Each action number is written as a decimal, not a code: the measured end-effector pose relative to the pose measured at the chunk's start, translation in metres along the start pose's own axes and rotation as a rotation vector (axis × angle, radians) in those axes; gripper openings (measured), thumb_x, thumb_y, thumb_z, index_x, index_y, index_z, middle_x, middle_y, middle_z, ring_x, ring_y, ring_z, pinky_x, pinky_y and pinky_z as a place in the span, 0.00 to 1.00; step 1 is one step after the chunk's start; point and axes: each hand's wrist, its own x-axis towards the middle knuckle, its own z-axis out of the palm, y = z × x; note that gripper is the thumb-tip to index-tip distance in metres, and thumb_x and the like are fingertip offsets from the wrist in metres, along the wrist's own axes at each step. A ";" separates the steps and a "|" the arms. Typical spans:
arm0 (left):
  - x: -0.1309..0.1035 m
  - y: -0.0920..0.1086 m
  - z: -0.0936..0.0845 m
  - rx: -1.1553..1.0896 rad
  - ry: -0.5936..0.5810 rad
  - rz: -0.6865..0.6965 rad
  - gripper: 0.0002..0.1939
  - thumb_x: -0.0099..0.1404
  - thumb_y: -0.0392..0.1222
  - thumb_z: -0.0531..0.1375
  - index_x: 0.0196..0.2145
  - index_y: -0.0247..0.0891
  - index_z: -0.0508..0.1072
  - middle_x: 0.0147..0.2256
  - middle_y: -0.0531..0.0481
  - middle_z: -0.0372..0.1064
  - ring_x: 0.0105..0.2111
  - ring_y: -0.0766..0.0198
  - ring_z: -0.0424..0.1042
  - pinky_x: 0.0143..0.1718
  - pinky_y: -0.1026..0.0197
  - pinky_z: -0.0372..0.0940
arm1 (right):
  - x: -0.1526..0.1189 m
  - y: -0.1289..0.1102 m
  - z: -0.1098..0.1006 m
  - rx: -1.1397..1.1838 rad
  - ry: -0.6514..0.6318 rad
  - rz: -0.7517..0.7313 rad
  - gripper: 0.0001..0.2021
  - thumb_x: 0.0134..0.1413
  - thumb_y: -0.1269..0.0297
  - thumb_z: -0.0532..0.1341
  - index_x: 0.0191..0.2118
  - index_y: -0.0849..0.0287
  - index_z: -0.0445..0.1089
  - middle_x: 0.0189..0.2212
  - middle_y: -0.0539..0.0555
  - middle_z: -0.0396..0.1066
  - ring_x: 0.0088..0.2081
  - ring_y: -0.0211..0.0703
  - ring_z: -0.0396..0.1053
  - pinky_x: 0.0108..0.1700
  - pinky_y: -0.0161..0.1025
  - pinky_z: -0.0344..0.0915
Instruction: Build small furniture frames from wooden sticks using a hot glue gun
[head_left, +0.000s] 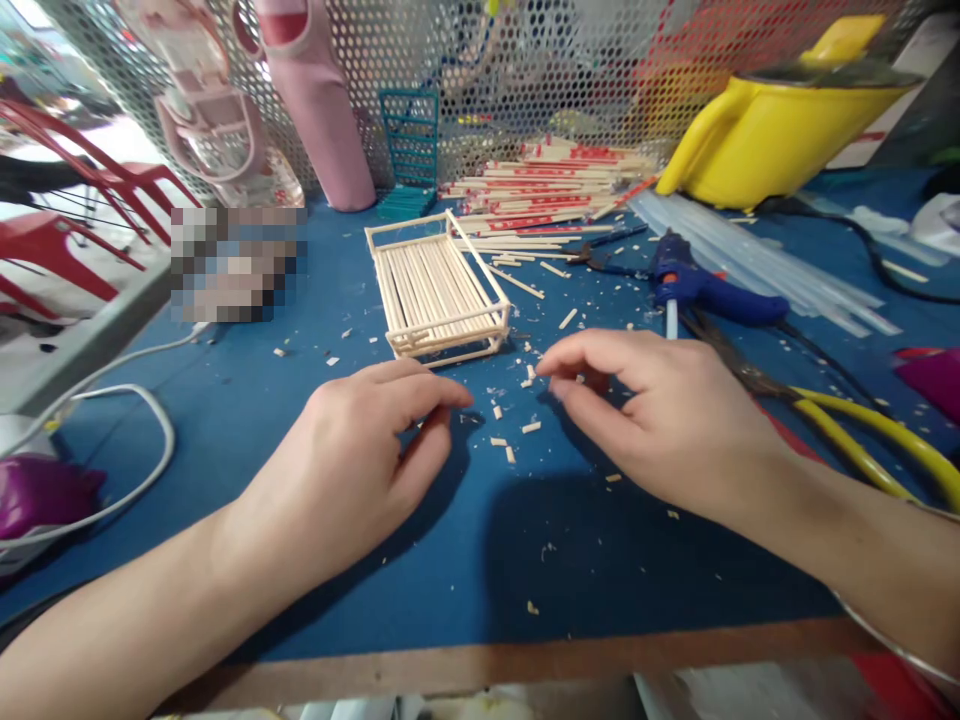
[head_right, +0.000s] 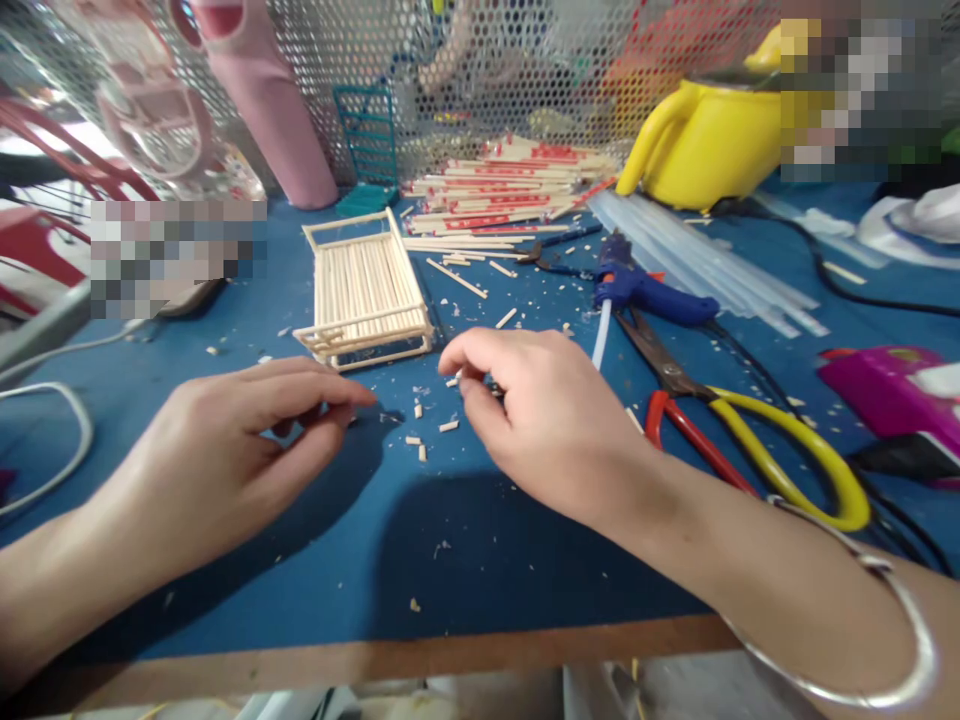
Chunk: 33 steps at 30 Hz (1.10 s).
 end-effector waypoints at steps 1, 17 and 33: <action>0.000 0.000 0.000 -0.003 -0.013 0.004 0.12 0.63 0.34 0.55 0.40 0.39 0.76 0.37 0.51 0.75 0.34 0.67 0.73 0.39 0.66 0.67 | 0.000 0.000 0.001 -0.002 -0.043 -0.038 0.09 0.55 0.75 0.57 0.38 0.58 0.73 0.32 0.50 0.75 0.35 0.40 0.71 0.39 0.37 0.63; -0.001 0.003 0.011 0.053 -0.066 -0.004 0.11 0.65 0.39 0.55 0.40 0.41 0.77 0.34 0.51 0.75 0.34 0.63 0.73 0.33 0.62 0.65 | 0.010 0.007 0.015 -0.008 -0.302 -0.384 0.16 0.57 0.77 0.52 0.39 0.59 0.76 0.39 0.56 0.74 0.42 0.45 0.64 0.45 0.43 0.58; 0.000 0.002 0.010 0.041 -0.044 0.009 0.11 0.66 0.40 0.55 0.39 0.39 0.77 0.35 0.48 0.76 0.35 0.62 0.74 0.36 0.61 0.67 | 0.009 0.010 0.014 -0.030 -0.327 -0.435 0.18 0.56 0.79 0.50 0.42 0.60 0.75 0.41 0.57 0.73 0.44 0.46 0.63 0.46 0.45 0.58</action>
